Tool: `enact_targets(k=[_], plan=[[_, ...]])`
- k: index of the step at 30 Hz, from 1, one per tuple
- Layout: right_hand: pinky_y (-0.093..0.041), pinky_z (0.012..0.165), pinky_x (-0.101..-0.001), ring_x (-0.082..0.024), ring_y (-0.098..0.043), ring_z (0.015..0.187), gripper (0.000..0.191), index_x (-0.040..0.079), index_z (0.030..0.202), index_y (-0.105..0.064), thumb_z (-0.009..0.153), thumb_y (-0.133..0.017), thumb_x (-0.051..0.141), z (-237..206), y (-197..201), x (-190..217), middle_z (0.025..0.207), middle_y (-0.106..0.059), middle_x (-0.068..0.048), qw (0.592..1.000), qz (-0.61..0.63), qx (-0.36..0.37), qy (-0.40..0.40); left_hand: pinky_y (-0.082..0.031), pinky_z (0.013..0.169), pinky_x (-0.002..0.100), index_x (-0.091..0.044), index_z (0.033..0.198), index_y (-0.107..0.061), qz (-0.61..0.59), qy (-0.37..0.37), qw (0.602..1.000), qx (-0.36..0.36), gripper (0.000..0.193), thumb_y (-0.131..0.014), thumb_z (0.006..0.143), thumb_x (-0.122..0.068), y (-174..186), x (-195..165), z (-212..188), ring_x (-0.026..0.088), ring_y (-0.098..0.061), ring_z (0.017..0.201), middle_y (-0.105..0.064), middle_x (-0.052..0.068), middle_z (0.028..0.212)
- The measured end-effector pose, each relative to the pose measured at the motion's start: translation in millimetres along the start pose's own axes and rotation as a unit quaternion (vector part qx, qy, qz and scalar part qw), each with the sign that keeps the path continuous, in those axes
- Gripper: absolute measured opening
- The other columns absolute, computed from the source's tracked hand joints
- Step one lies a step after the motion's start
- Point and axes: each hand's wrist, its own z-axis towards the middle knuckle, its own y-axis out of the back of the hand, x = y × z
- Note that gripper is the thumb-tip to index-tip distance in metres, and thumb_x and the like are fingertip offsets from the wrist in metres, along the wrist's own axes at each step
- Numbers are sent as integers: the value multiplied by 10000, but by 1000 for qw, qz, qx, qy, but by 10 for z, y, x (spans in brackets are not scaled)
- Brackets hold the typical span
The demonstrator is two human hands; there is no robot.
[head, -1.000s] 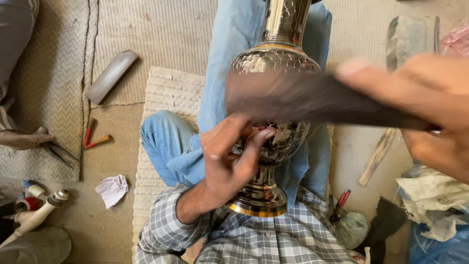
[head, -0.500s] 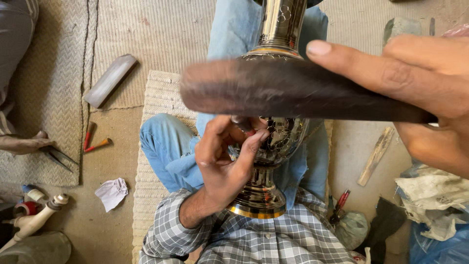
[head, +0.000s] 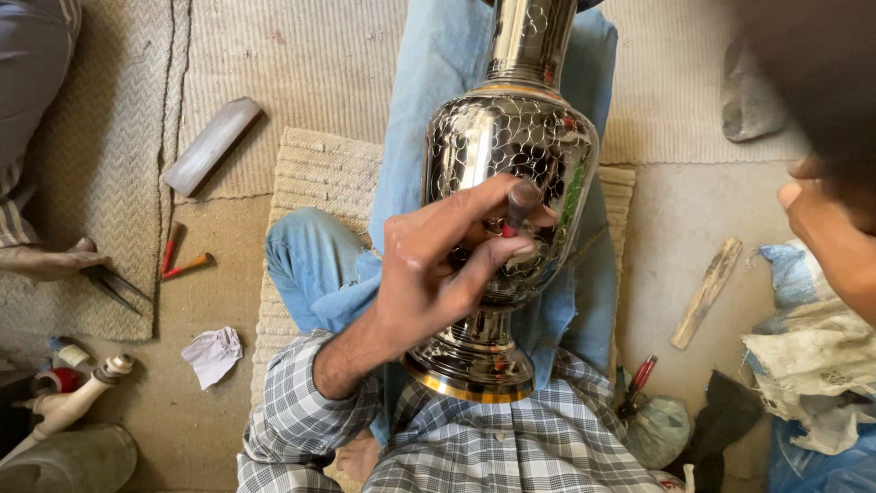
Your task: The person sits on the floor with a brass vase held on their lap and embosses decorative patterns into its surface. They hold a steel punch against the metal with one hand and repeatedly strike it with a wooden mallet held in the other hand, repositioning the punch to work new spots on the vase body.
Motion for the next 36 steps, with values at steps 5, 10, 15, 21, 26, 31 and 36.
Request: enact_targets(k=[5,10,15,21,26,31,36], plan=[[-495,602,-321,-153,-634,671,711,44,1454,-452,804,-724,-53,-391,-249,-35,849,-624,-97,988,-40,88,-118,-650,808,267,-100,1383,-602,80,-25,996,43,417,-773,1007,-42,33,29,14,127,-780,956,-773,41,1162],[-501,596,-323,-167,-664,696,872,-14,1573,-334,807,-750,-25,-769,-517,-10,909,-638,-134,986,101,-38,-128,-625,779,287,-149,1449,-580,108,-71,985,114,529,-769,968,-37,5,97,78,139,-773,925,-755,13,1246],[-510,637,-325,-194,-656,737,885,-6,1565,-298,808,-756,-18,-996,-721,58,962,-641,-152,977,115,-102,-150,-626,803,312,-208,1447,-580,98,-98,970,202,519,-743,980,-48,-17,186,133,149,-779,989,-758,-38,1244],[-543,687,-301,-155,-644,779,534,-77,1275,-466,818,-724,24,-1315,-1118,252,928,-645,-96,964,129,-173,-158,-636,840,297,-232,1513,-537,43,-114,946,300,563,-716,1006,-64,-32,327,124,112,-787,1000,-756,-62,1281],[-541,691,-301,-179,-661,732,220,28,997,-618,863,-775,-46,-1557,-1472,334,899,-663,-96,963,59,-195,-174,-616,764,306,-239,1471,-574,65,-156,921,351,635,-734,900,-12,-99,391,188,161,-778,1076,-761,-30,1257],[-528,677,-277,-173,-639,761,343,-31,1070,-588,768,-745,14,-1625,-1639,382,964,-646,-95,922,165,-288,-197,-570,683,366,-230,1427,-600,58,-199,894,397,616,-757,866,-31,-126,423,238,196,-768,1090,-788,-5,1178],[-517,715,-288,-217,-701,835,192,43,955,-623,868,-782,-22,-1595,-1526,273,953,-701,-96,961,61,-241,-118,-575,626,318,-235,1415,-626,81,-169,898,398,521,-729,933,-66,-148,463,228,153,-775,951,-787,-10,1166]])
